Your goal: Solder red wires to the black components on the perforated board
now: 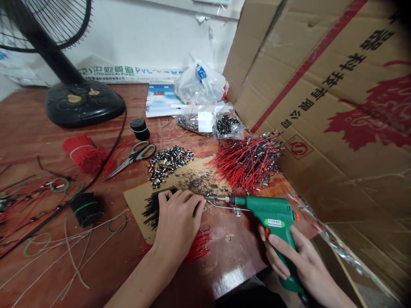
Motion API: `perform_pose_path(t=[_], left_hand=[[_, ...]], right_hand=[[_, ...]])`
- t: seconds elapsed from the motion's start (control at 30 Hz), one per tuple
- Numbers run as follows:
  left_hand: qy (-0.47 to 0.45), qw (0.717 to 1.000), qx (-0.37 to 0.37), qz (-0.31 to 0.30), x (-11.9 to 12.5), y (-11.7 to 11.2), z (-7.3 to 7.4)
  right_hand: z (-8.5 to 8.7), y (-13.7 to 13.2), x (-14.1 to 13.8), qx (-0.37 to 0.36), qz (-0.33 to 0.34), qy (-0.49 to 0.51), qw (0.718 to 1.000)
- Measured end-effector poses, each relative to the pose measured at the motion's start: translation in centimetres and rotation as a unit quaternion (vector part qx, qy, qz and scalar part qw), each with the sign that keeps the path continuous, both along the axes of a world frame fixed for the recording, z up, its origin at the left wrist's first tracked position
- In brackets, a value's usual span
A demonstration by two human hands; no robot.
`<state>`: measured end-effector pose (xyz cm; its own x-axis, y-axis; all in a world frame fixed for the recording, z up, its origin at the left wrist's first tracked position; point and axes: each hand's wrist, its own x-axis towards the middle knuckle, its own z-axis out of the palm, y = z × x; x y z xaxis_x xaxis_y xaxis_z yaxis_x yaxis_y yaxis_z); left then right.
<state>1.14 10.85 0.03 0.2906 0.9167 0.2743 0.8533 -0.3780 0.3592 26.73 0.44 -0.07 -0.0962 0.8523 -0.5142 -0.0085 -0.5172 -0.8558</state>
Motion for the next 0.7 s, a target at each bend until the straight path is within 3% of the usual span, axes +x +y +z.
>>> perform_pose_path(t=[0.7], left_hand=[[-0.005, 1.000, 0.000, -0.004, 0.00, 0.21, -0.29]], right_hand=[[-0.37, -0.05, 0.05, 0.005, -0.008, 0.013, 1.000]])
